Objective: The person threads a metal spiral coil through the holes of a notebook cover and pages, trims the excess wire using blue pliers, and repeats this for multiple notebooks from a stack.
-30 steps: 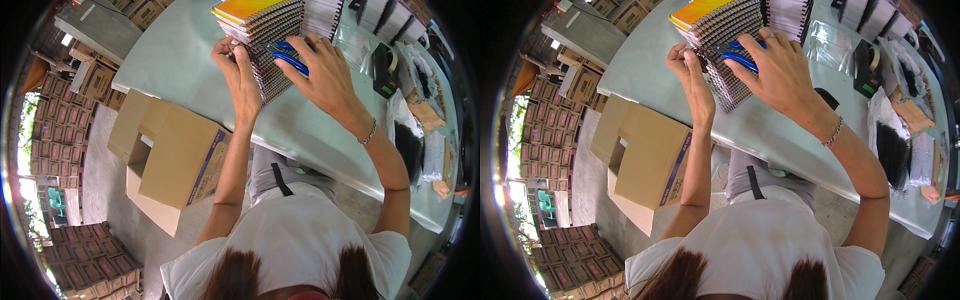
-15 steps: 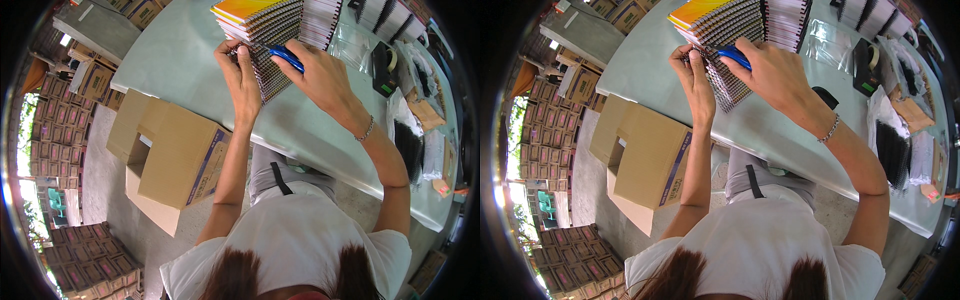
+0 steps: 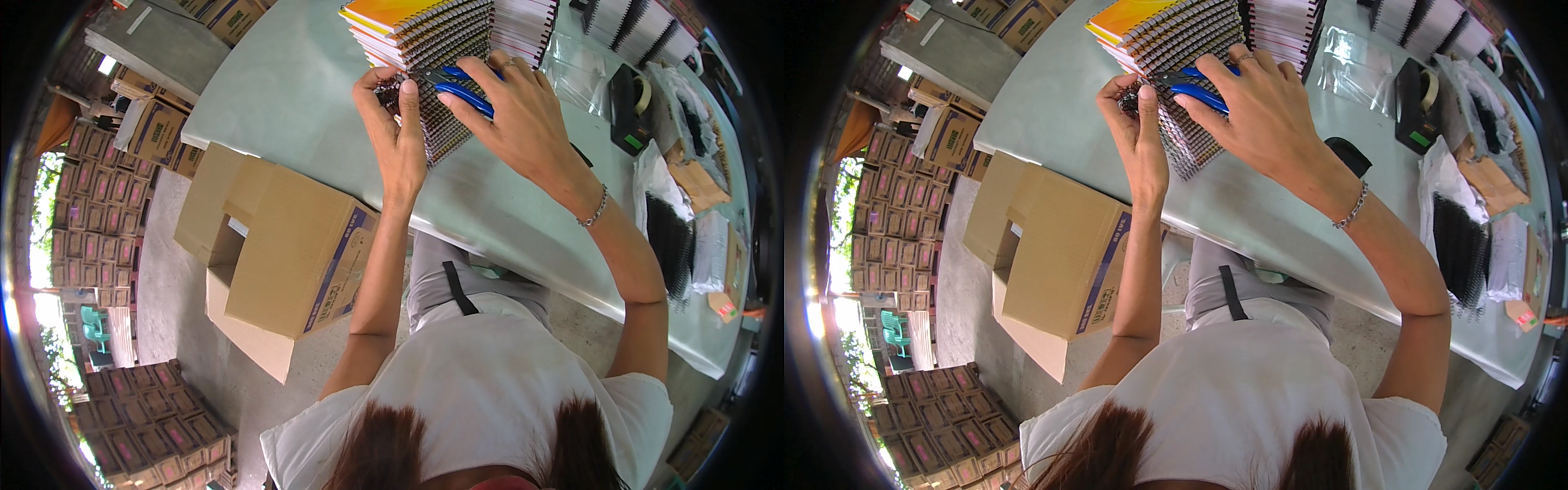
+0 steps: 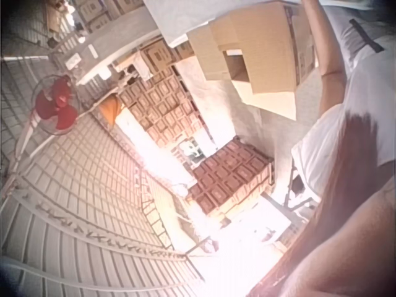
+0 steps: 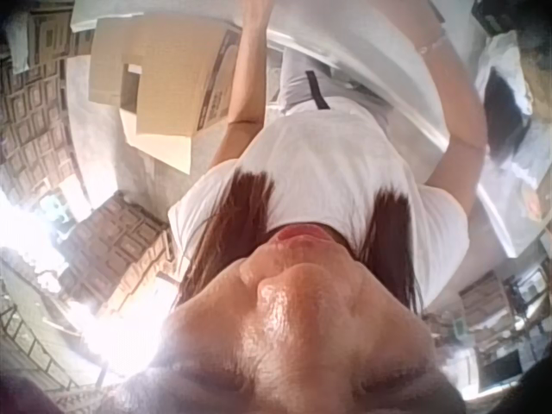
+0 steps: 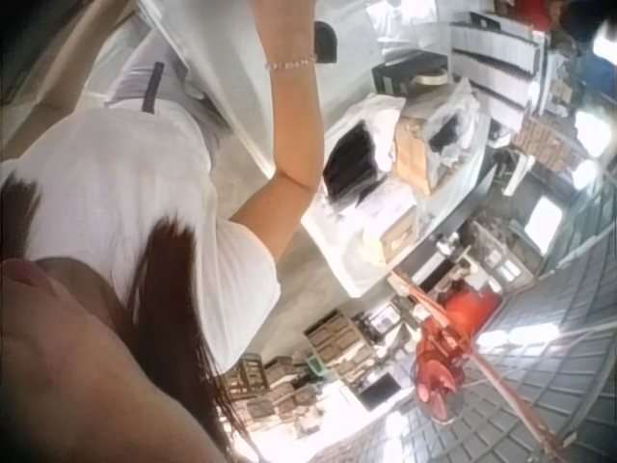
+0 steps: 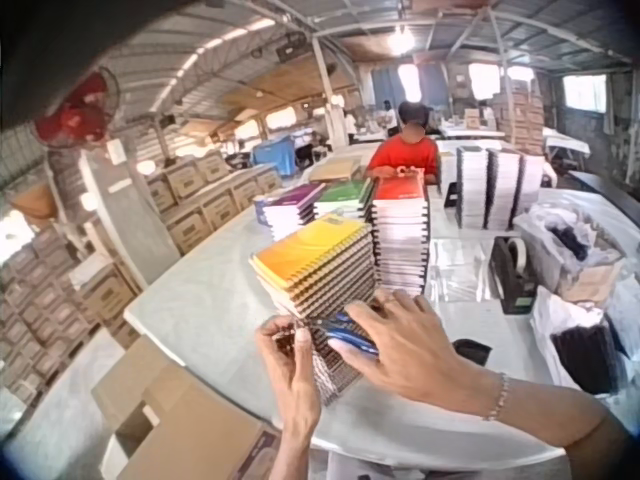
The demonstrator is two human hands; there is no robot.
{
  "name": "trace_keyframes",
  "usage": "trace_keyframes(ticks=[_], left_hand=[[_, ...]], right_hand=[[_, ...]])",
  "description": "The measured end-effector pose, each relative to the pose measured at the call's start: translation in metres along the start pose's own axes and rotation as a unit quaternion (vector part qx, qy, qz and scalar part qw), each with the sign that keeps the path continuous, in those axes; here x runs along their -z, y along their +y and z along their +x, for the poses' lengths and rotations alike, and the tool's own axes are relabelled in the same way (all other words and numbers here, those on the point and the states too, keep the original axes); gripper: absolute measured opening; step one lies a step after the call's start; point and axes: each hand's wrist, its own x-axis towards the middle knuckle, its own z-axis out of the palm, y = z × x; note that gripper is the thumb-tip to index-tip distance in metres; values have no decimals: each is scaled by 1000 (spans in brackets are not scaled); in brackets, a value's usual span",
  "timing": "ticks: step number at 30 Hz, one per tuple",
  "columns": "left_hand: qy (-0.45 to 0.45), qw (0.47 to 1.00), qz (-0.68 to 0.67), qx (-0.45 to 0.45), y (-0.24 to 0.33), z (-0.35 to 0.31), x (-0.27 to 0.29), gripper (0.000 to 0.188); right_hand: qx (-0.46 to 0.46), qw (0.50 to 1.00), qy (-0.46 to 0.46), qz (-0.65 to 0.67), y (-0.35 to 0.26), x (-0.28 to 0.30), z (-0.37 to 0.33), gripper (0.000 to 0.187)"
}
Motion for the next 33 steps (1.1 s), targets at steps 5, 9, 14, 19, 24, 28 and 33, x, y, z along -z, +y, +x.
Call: trace_keyframes(ticks=[5, 9, 14, 19, 24, 28, 33], left_hand=[[8, 1000, 27, -12, -8, 2, -1, 30], [21, 999, 30, -1, -14, 1, 0, 32], [48, 999, -21, 1, -5, -2, -6, 38], [62, 998, -21, 24, -10, -2, -5, 41], [17, 1000, 0, 2, -2, -5, -3, 40], [-1, 1000, 8, 7, -6, -6, -1, 38], [18, 1000, 0, 22, -15, -4, 2, 39]], right_hand=[[-48, 994, -79, 57, 2, -4, 1, 34], [-119, 982, -123, 75, -8, 13, -3, 35], [-46, 998, -41, 35, 3, 6, -14, 40], [-45, 997, -47, 32, 0, 0, -13, 43], [-27, 999, -24, 20, -2, -5, -9, 40], [-65, 991, -101, 63, -2, -3, -5, 38], [-114, 980, -132, 101, -7, 3, -8, 38]])
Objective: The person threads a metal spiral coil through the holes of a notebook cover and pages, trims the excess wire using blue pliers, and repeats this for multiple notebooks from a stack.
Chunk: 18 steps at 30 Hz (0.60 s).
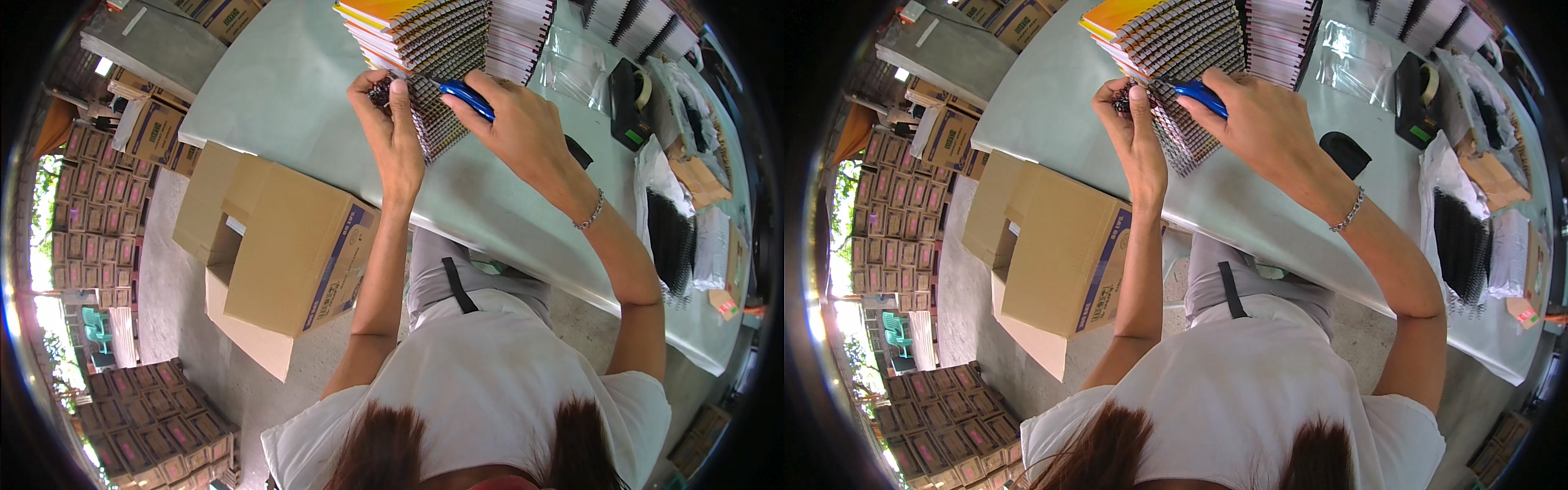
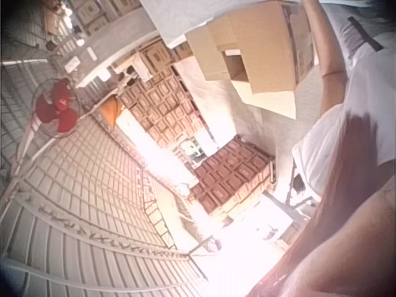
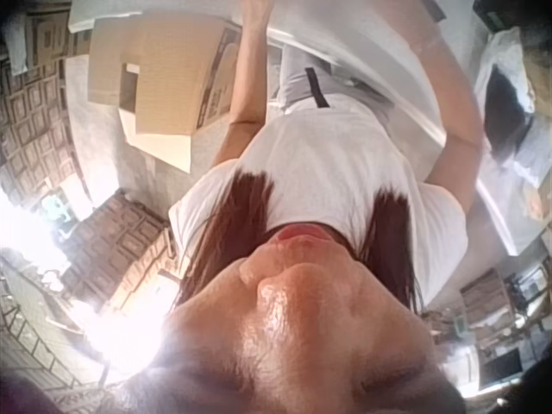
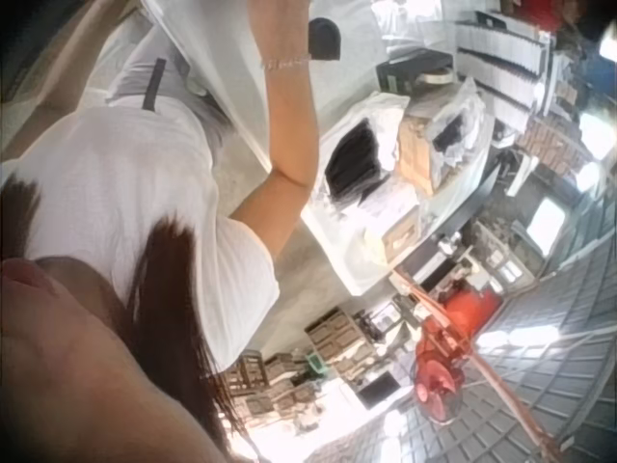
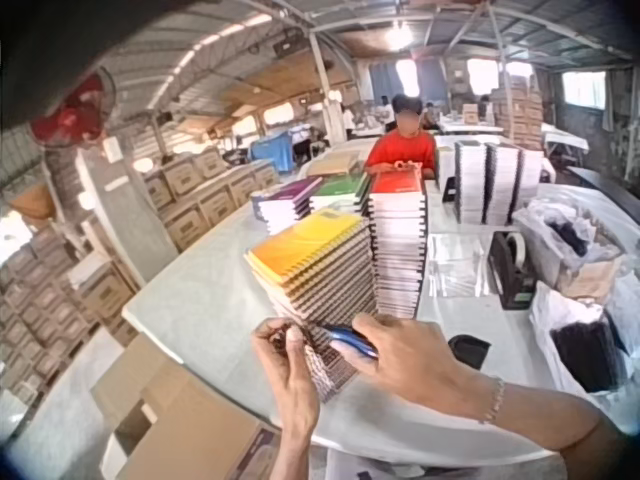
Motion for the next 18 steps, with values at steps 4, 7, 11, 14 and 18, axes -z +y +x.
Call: trace_keyframes(ticks=[4, 7, 11, 14, 18], left_hand=[[26, 998, -28, 39, 0, 0, -1, 49], [25, 999, -18, 29, -2, 0, -1, 58], [12, 1000, -7, 17, -8, -4, 2, 60], [20, 1000, -17, 13, -5, -7, -2, 59], [-6, 1000, -11, -11, -8, -5, 0, 52]], right_hand=[[37, 997, 62, -25, 8, -2, -7, 38], [75, 991, 92, -58, 11, -7, -8, 40], [62, 994, 78, -54, 7, -14, -5, 42], [54, 995, 62, -64, 5, -16, -3, 44], [66, 992, 87, -67, 3, -14, -4, 45]])
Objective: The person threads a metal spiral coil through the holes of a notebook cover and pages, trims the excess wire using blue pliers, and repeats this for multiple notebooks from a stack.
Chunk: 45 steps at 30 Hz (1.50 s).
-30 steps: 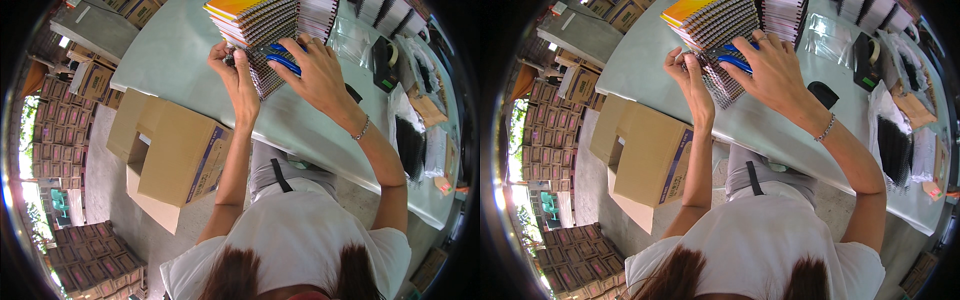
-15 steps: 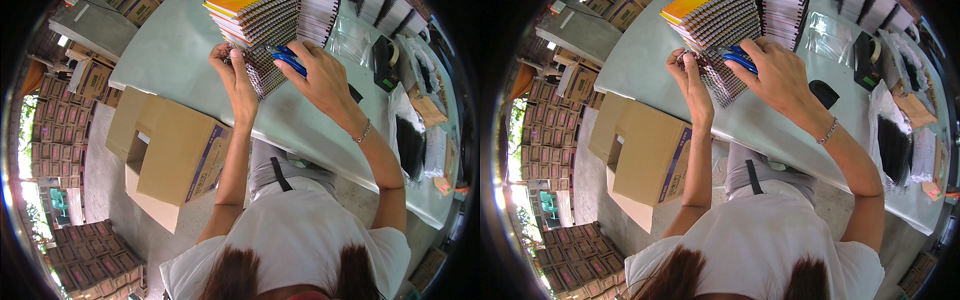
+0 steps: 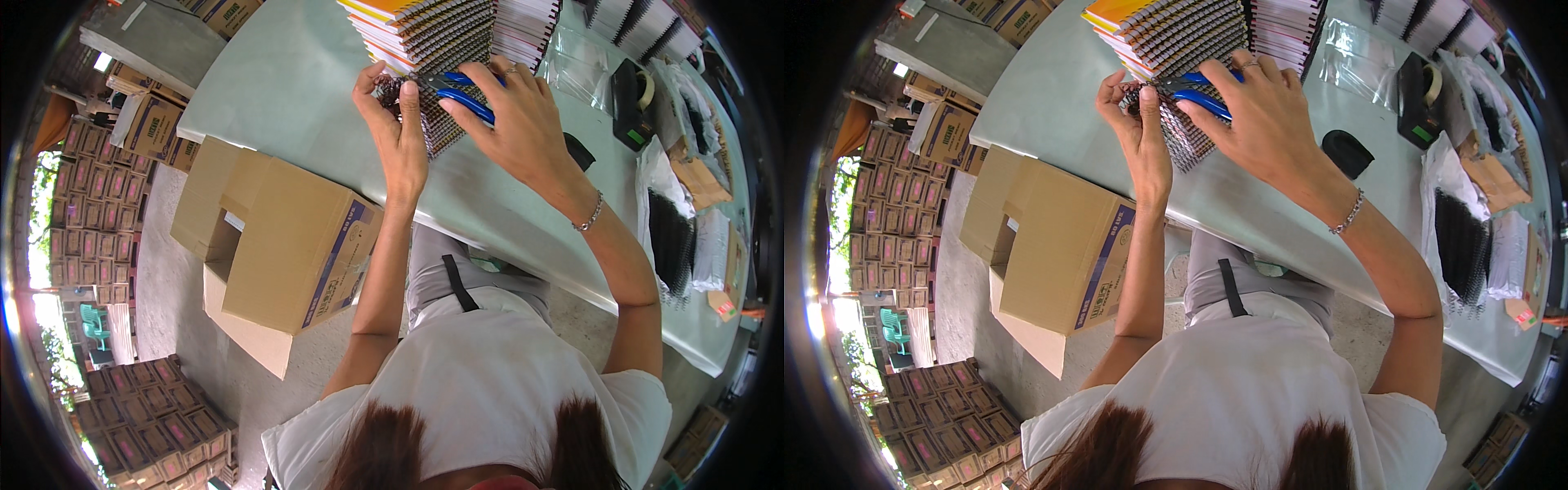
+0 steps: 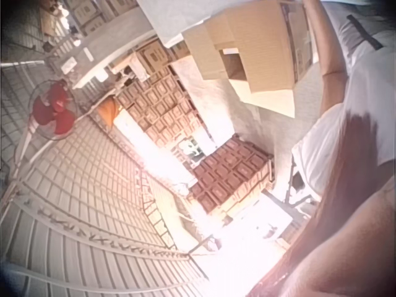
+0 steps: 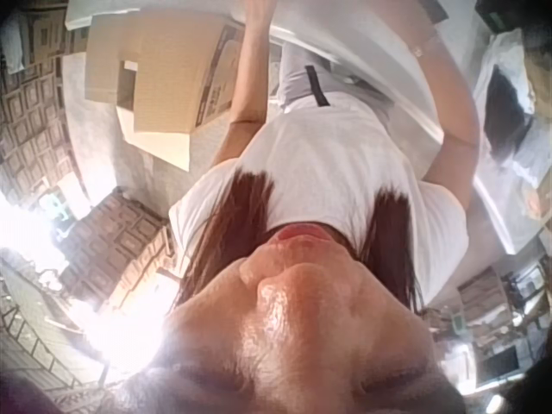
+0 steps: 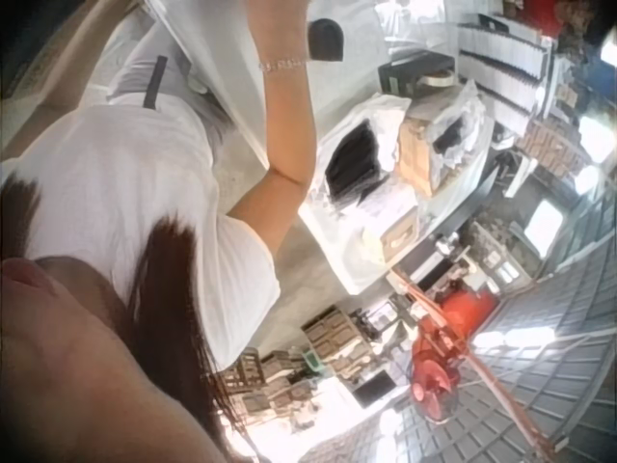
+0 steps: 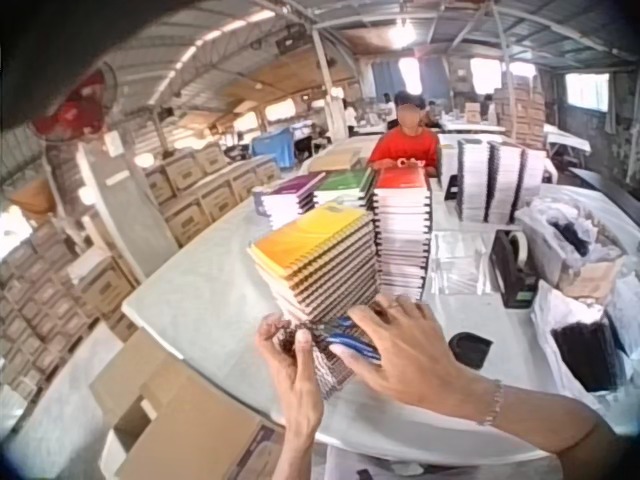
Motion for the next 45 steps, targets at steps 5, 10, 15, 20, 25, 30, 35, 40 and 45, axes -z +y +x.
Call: trace_keyframes(ticks=[5, 10, 15, 20, 25, 30, 35, 40, 45], left_hand=[[-11, 1000, 24, 12, 1, -1, 1, 44], [-6, 1000, 23, 9, -2, -2, 0, 36], [0, 999, 6, 32, 6, -3, -3, 32], [10, 999, -4, 36, 1, -3, -5, 37], [52, 998, -17, 41, 6, -4, -8, 51], [12, 1000, 11, -1, 0, -7, -3, 53], [-7, 998, 67, -12, -14, -11, 1, 38], [5, 999, 51, 8, -11, -10, -2, 34], [13, 998, 58, 4, -13, -10, -2, 32]], right_hand=[[-11, 1000, -11, 4, 4, 2, -3, 45], [3, 1000, -5, 8, 3, -1, 3, 39], [-43, 995, -70, 64, 5, -6, 3, 35], [-64, 995, -42, 68, 5, 4, -5, 35], [-20, 1000, -4, 7, 12, 3, -11, 40], [-12, 1000, 2, 16, 13, -7, -11, 44], [-13, 1000, -6, 24, 9, -9, -7, 41], [-27, 997, -49, 49, 10, -8, -3, 37], [-82, 990, -89, 78, 4, -4, -8, 36]])
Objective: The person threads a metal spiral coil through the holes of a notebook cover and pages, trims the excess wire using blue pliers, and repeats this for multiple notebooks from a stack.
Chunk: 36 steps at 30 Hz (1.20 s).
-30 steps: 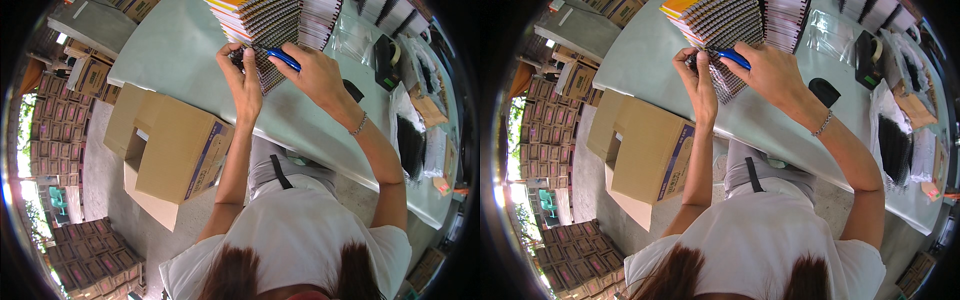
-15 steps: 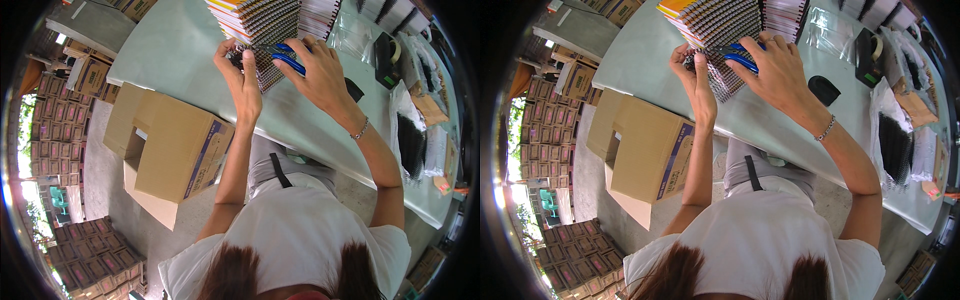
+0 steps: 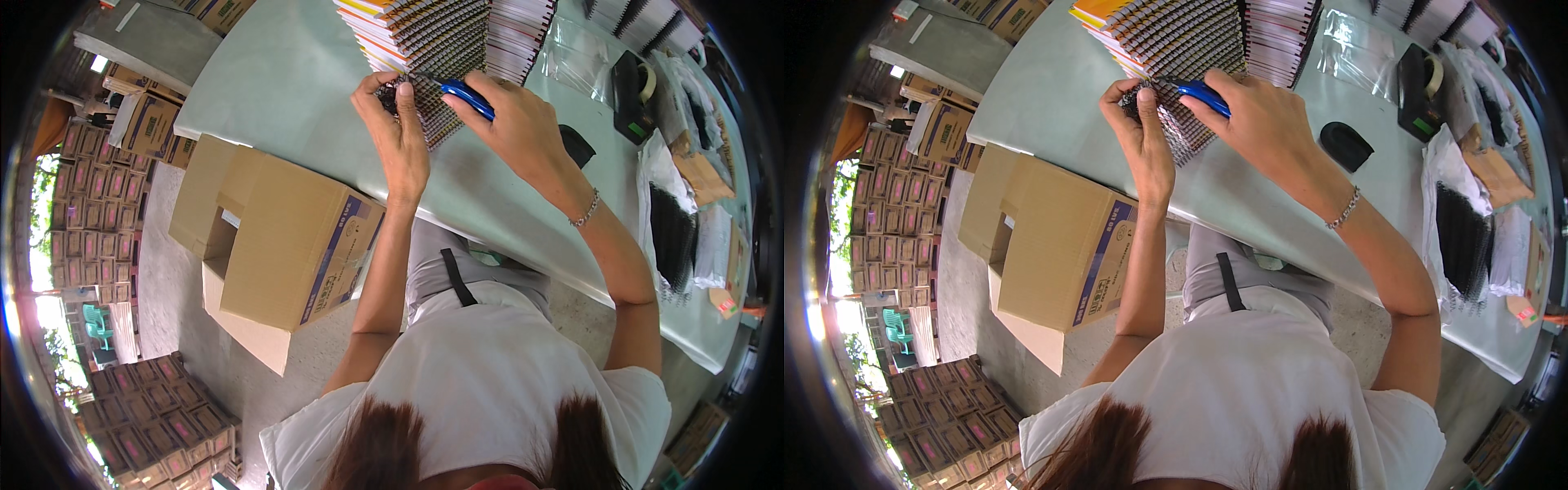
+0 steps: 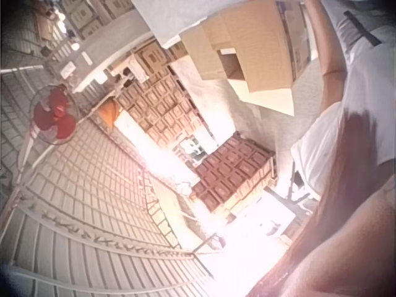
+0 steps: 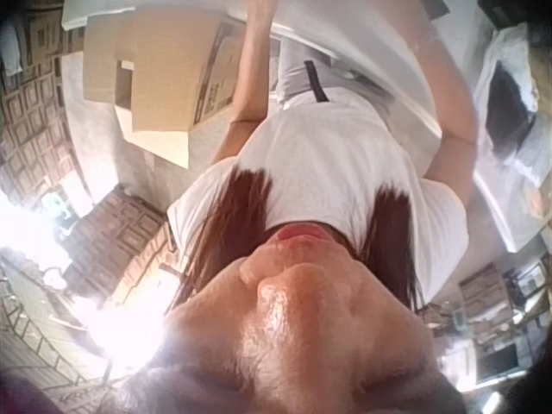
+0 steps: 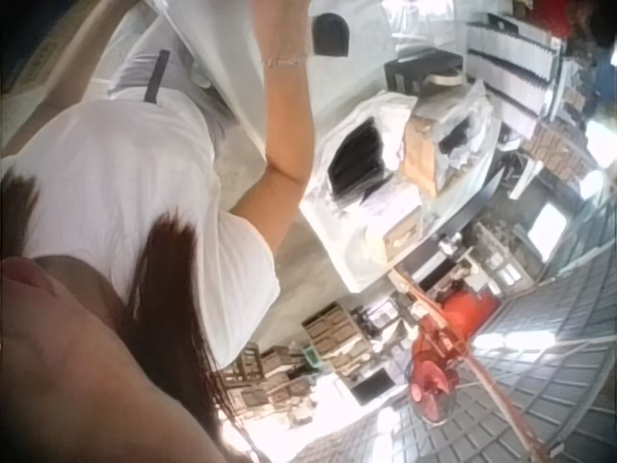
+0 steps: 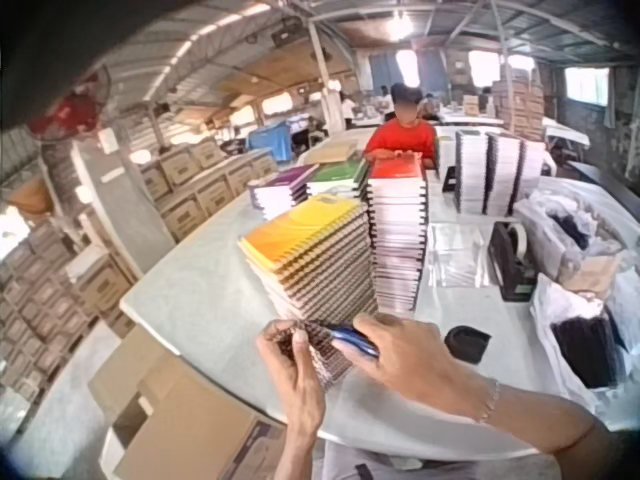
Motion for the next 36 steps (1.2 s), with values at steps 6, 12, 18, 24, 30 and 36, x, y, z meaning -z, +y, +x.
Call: trace_keyframes(ticks=[6, 12, 18, 24, 30, 36], left_hand=[[29, 996, -71, 39, 8, -1, -2, 38], [32, 997, -68, 19, 7, -2, -1, 40], [-20, 997, -57, 44, 6, -7, 2, 35], [-10, 1000, -10, 28, 4, -6, 2, 29], [21, 996, -76, 33, -1, -7, -1, 33], [37, 996, -61, 45, 1, -9, -3, 42]], right_hand=[[72, 990, 104, -61, 10, -3, -7, 41], [65, 993, 77, -67, 11, -14, -7, 45], [89, 988, 98, -74, 10, -14, -4, 42], [42, 999, 24, -10, 11, -18, -3, 40], [49, 994, 93, -39, 10, -11, -15, 40], [59, 993, 84, -53, 11, -18, -16, 43]])
